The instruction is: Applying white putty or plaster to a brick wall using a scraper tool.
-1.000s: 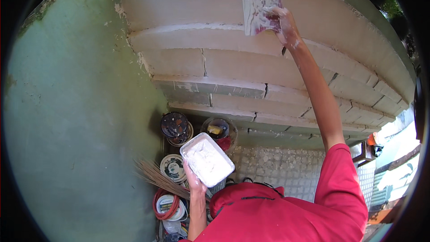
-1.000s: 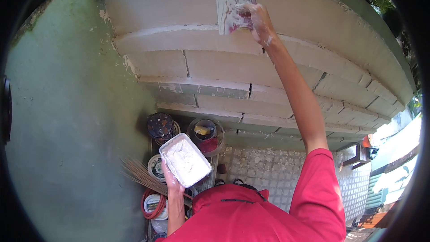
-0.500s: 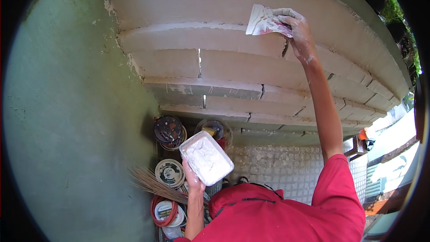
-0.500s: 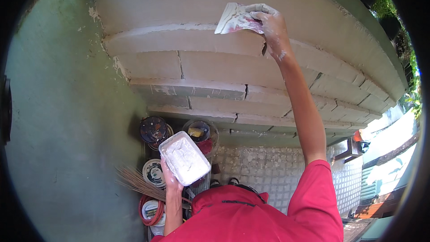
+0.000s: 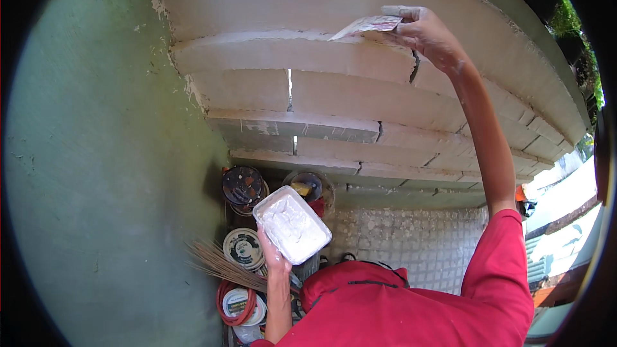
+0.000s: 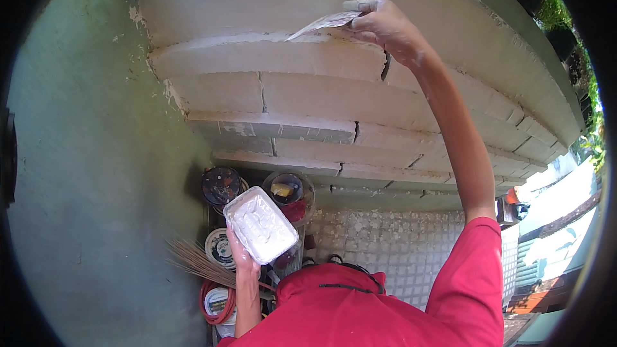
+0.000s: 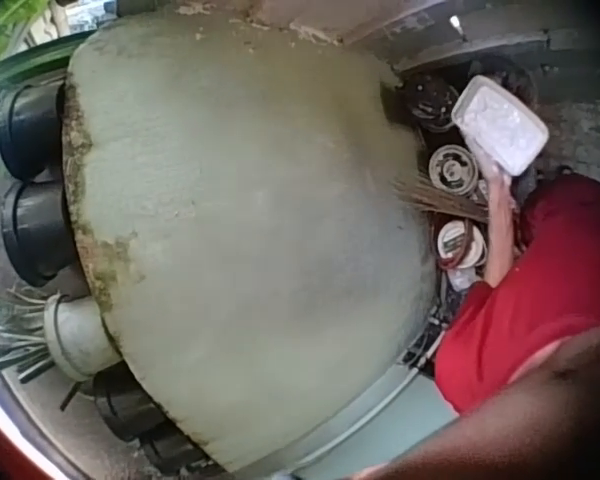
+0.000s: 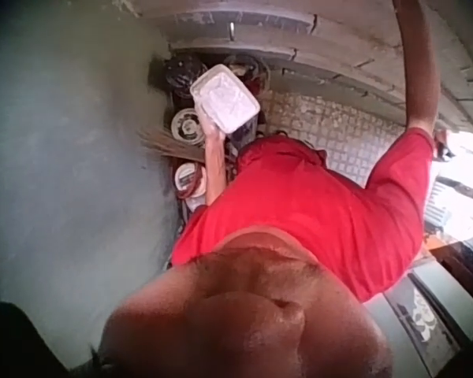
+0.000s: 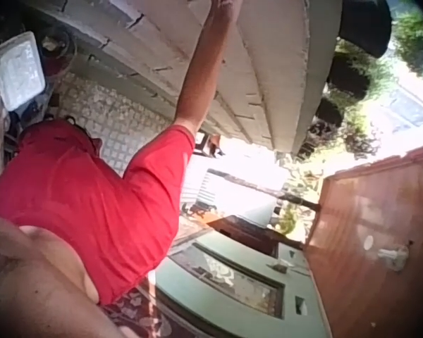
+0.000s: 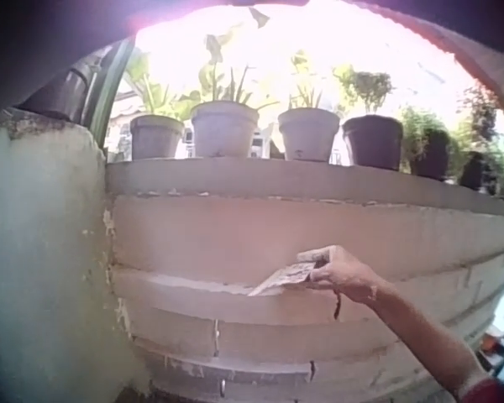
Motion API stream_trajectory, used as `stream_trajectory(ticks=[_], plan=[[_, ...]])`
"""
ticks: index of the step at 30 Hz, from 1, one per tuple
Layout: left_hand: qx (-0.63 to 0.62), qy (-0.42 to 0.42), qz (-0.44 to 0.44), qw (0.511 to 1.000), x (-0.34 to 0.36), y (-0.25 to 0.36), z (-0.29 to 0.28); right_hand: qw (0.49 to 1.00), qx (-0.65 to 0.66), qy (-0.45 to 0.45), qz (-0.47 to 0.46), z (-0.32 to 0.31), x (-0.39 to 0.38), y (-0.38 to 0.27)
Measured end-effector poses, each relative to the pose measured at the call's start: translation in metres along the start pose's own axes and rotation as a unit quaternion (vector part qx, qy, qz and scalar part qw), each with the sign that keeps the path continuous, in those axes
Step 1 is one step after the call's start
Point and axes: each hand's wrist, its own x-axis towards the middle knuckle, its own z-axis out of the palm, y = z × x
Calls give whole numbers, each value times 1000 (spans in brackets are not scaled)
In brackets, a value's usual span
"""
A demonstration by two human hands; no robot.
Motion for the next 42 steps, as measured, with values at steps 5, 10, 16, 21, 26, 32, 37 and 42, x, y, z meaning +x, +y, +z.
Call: stream_trajectory(ticks=[5, 10, 16, 21, 26, 32, 37, 42], plan=[[0, -25, -15, 1000, 2, 1, 3, 957, -272, 74, -64, 2, 26, -10], [15, -28, -16, 999, -3, -3, 6, 860, -499, 70, -79, 26, 44, -10], [26, -14, -14, 999, -10, -10, 11, 636, -758, 43, -138, 54, 59, -34], [25, -12, -11, 1000, -5, -13, -1, 585, -712, 92, -377, 59, 84, 10], [20, -6, -15, 1000, -7, -8, -1, 720, -585, 34, -373, 59, 80, 15], [32, -24, -22, 999, -2, 1, 2, 766, -574, -21, -289, 47, 79, 11], [30, -19, -21, 999, 5, 0, -2, 643, -643, 105, -403, 57, 73, 29], [30, -20, -18, 999, 1, 1, -4, 630, -667, 131, -374, 43, 78, 8]])
